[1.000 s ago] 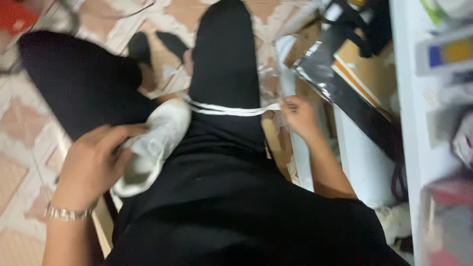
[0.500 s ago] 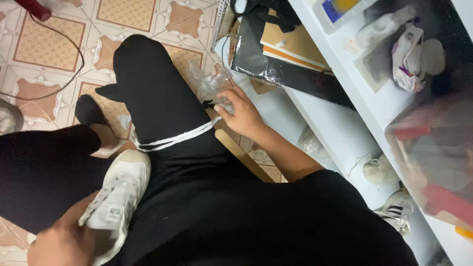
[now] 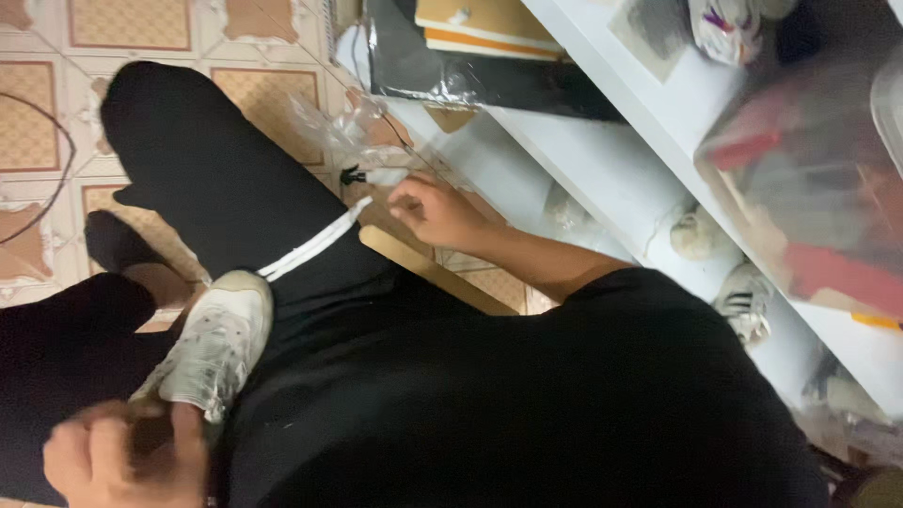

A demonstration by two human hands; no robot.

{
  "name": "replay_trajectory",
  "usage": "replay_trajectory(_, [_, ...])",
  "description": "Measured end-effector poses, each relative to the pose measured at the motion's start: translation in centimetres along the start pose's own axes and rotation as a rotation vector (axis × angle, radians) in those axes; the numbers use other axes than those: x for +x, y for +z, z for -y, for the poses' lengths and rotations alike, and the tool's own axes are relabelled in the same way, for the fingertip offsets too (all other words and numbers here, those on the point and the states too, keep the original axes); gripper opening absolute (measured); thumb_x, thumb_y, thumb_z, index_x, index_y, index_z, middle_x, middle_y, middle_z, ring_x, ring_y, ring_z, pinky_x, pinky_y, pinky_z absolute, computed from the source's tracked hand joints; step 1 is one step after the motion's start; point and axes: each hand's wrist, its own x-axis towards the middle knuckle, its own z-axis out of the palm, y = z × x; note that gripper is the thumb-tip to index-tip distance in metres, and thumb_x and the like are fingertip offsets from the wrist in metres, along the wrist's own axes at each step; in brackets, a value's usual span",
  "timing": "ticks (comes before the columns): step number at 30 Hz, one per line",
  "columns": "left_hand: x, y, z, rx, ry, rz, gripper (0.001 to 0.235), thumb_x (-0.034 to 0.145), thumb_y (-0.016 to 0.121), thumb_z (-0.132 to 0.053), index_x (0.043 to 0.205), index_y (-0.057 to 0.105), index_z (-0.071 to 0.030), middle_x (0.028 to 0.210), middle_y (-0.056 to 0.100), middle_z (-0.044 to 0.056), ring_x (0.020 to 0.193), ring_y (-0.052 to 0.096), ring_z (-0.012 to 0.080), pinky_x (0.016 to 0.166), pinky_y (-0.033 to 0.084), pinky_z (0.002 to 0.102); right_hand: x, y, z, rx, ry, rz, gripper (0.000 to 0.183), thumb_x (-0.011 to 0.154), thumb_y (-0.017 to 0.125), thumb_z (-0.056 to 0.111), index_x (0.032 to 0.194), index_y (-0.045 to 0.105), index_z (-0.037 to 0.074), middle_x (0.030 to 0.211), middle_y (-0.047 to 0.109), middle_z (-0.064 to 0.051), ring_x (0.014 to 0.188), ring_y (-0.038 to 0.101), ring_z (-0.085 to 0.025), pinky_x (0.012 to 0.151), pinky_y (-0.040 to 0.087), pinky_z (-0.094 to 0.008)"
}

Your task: The person holds a white sneaker and pulls the laces to untie them. They then use a pink cloth to wipe the surface of the shoe, cleaning the upper part and the sole.

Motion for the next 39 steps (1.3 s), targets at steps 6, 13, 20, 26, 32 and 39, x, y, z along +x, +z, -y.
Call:
replay_trajectory(6, [1.8,-1.3,-4.8,0.090,0.051,0.082,0.008,0.140,0.111,-0.011,0.141,0.108,-0.003,0.122,0.095,0.025,0.105,0.090,0.0434,0.095,0.070,0.052,-4.3,-2.1,-3.5,-0.031,0.216,0.081,0.015,0.119,0.077,0.026,0.128,0.084,0.015,0.129,0.076,-0.009,0.111,0.081,-0.026,0.096,0.068,-0.044])
replay_trajectory(13, [3.1,-2.1,-6.5,0.332,-0.169,0.667,0.033,0.126,0.064,-0.035,0.109,0.077,-0.009,0.104,0.085,0.026,0.102,0.083,0.0535,0.091,0.063,0.065,-3.7,0.5,-4.3,-0.008,0.187,-0.061,0.013,0.117,0.082,0.031,0.121,0.088,0.020,0.124,0.081,-0.007,0.094,0.084,-0.024,0.090,0.064,-0.042])
replay_trajectory(20, [8.4,-3.3,-11.7,-0.133,-0.519,0.835,0.068,0.116,0.064,-0.066,0.141,0.076,-0.005,0.137,0.084,0.032,0.139,0.075,0.0552,0.112,0.056,0.061,0.6,0.8,7.6,0.319,-0.188,0.063,0.067,0.122,0.081,0.032,0.180,0.050,0.013,0.181,0.056,-0.011,0.163,0.068,-0.036,0.141,0.053,-0.051])
replay_trajectory(26, [13.2,-2.3,-14.6,-0.501,-0.648,0.721,0.051,0.122,0.067,-0.032,0.155,0.082,0.005,0.147,0.085,0.037,0.150,0.072,0.0616,0.124,0.054,0.080,3.0,1.9,12.8,-0.137,-0.589,0.143,0.039,0.117,0.087,0.022,0.154,0.075,0.019,0.137,0.059,-0.019,0.118,0.067,-0.053,0.101,0.055,-0.062])
replay_trajectory(32, [10.8,-0.2,-9.0,-0.571,-0.736,0.436,0.047,0.118,0.069,-0.040,0.144,0.088,-0.006,0.140,0.092,0.018,0.139,0.083,0.0385,0.118,0.061,0.056,4.9,4.0,4.6,-0.143,-0.374,0.094,0.029,0.122,0.074,0.028,0.137,0.089,0.009,0.129,0.093,-0.014,0.129,0.087,-0.036,0.113,0.068,-0.050])
replay_trajectory(39, [21.3,-0.9,-2.0,-1.135,-1.222,-0.119,0.067,0.091,0.097,-0.028,0.153,0.087,-0.004,0.147,0.095,0.009,0.131,0.085,0.0167,0.116,0.069,0.036,13.8,3.9,4.5,0.037,-0.030,-0.178,0.039,0.134,0.046,0.036,0.109,0.063,0.012,0.092,0.064,-0.009,0.089,0.065,-0.033,0.090,0.049,-0.053])
